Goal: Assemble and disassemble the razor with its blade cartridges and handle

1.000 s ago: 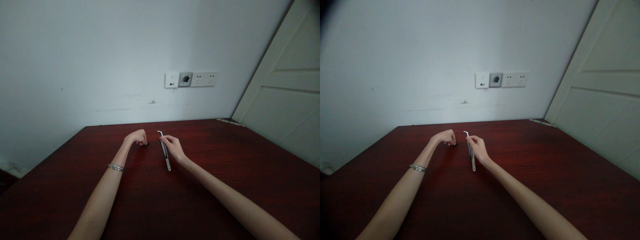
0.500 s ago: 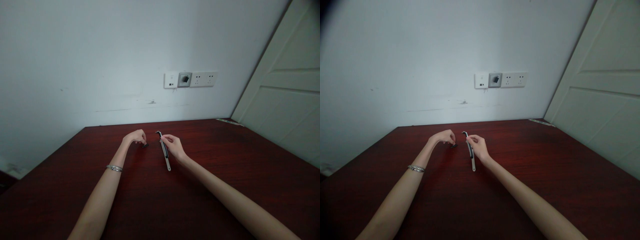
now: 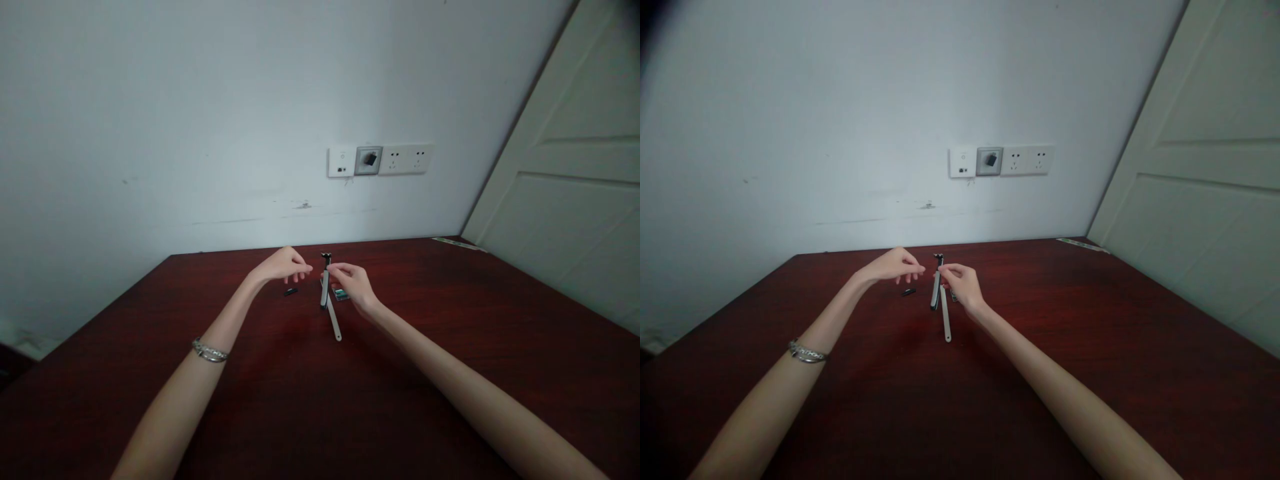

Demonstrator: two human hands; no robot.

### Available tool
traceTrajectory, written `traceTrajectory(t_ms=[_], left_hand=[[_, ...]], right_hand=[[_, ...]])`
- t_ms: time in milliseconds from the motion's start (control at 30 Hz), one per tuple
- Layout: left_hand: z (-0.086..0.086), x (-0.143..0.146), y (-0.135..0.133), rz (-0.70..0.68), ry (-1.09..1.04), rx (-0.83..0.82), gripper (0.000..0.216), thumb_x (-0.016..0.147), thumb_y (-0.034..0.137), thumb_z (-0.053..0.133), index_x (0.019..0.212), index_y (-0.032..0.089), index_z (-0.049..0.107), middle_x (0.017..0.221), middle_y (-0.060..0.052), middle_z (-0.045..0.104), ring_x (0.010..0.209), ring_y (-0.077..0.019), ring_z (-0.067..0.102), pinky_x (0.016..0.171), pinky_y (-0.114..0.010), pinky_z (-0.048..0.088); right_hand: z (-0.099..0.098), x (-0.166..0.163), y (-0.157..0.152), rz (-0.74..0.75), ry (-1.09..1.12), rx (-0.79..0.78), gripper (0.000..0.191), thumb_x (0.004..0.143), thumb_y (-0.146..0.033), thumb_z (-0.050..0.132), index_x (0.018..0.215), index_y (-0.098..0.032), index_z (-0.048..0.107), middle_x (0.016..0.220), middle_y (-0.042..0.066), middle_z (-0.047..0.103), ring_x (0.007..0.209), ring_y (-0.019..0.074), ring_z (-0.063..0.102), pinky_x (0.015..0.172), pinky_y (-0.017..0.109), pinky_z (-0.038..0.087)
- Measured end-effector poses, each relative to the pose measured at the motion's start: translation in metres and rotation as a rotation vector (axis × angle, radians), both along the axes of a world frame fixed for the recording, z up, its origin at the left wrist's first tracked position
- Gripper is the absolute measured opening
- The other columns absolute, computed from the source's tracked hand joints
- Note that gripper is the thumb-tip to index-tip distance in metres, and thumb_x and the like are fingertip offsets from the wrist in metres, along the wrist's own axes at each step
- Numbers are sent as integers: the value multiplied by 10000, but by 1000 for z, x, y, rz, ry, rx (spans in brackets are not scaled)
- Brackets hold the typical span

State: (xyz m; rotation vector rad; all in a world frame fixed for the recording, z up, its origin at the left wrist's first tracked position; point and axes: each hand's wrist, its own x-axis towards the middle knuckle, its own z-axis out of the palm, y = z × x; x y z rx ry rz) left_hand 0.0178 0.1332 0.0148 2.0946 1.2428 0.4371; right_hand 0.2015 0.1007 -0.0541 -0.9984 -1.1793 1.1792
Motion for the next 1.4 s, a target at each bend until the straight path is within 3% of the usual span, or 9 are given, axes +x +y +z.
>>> traceTrajectory(t_ms=[167, 333, 500, 667, 800, 900, 1033, 1167, 1400], left_hand=[[-16, -1, -10, -67, -290, -258, 359, 726, 436, 625, 871, 112, 680, 847, -137, 687, 718, -184, 644, 564, -266, 492], [-27, 1, -10, -71, -470, -457, 345, 714, 376, 671, 943, 118, 664, 912, -142, 683, 833, -217, 654, 715, -335, 504], [-32, 13, -13, -94, -498, -462, 337, 712, 342, 686, 952, 106, 666, 923, -133, 680, 827, -196, 649, 779, -352, 500], [-40, 27, -18, -118, -563, -439, 349, 716, 318, 689, 983, 95, 657, 906, -129, 680, 744, -169, 649, 763, -360, 517], [-41, 29, -16, -94, -555, -392, 316, 707, 320, 700, 899, 71, 668, 838, -128, 686, 732, -176, 650, 753, -356, 523], [-38, 24, -12, -47, -566, -372, 291, 705, 308, 702, 868, 69, 666, 843, -131, 690, 718, -169, 654, 749, -346, 523], [-31, 16, -7, 44, -572, -311, 306, 717, 295, 689, 931, 80, 652, 911, -144, 687, 715, -155, 655, 700, -295, 523], [-23, 11, -7, 59, -550, -248, 338, 740, 345, 655, 960, 88, 641, 964, -160, 674, 730, -165, 652, 568, -242, 503], [-26, 9, -4, 76, -540, -238, 341, 734, 356, 653, 953, 95, 635, 971, -160, 673, 741, -177, 651, 526, -234, 487]], right_hand=[[6, 2, 2, -10, 34, 16, 244, 668, -347, 668, 765, -123, 656, 698, 50, 678, 596, 120, 593, 582, 240, 472], [7, 5, 4, -68, -24, 119, 263, 654, -364, 663, 751, -119, 662, 699, 34, 660, 615, 121, 563, 585, 238, 439], [7, 7, 6, -58, -57, 135, 278, 659, -379, 645, 762, -122, 671, 749, 41, 667, 678, 141, 573, 632, 252, 438], [5, 7, 6, -20, -46, 112, 314, 662, -414, 630, 775, -122, 660, 723, 38, 660, 627, 136, 568, 584, 246, 432], [8, 12, 7, 11, -120, 123, 368, 702, -448, 597, 852, -118, 661, 757, 50, 662, 601, 124, 563, 534, 228, 420], [15, 22, 7, -55, -295, 183, 383, 779, -462, 504, 905, -132, 653, 795, 66, 663, 606, 136, 576, 502, 229, 411], [17, 31, -3, -111, -831, 313, 307, 832, -357, 450, 743, -154, 663, 713, 66, 665, 635, 176, 607, 607, 272, 423], [5, 20, -24, -64, -1282, 224, 236, 826, -321, 476, 809, -162, 649, 788, 110, 673, 754, 249, 643, 645, 310, 438], [-10, -3, -38, 33, -1551, 154, 400, 809, -495, 520, 878, -121, 644, 895, 187, 661, 841, 313, 648, 682, 368, 479]])
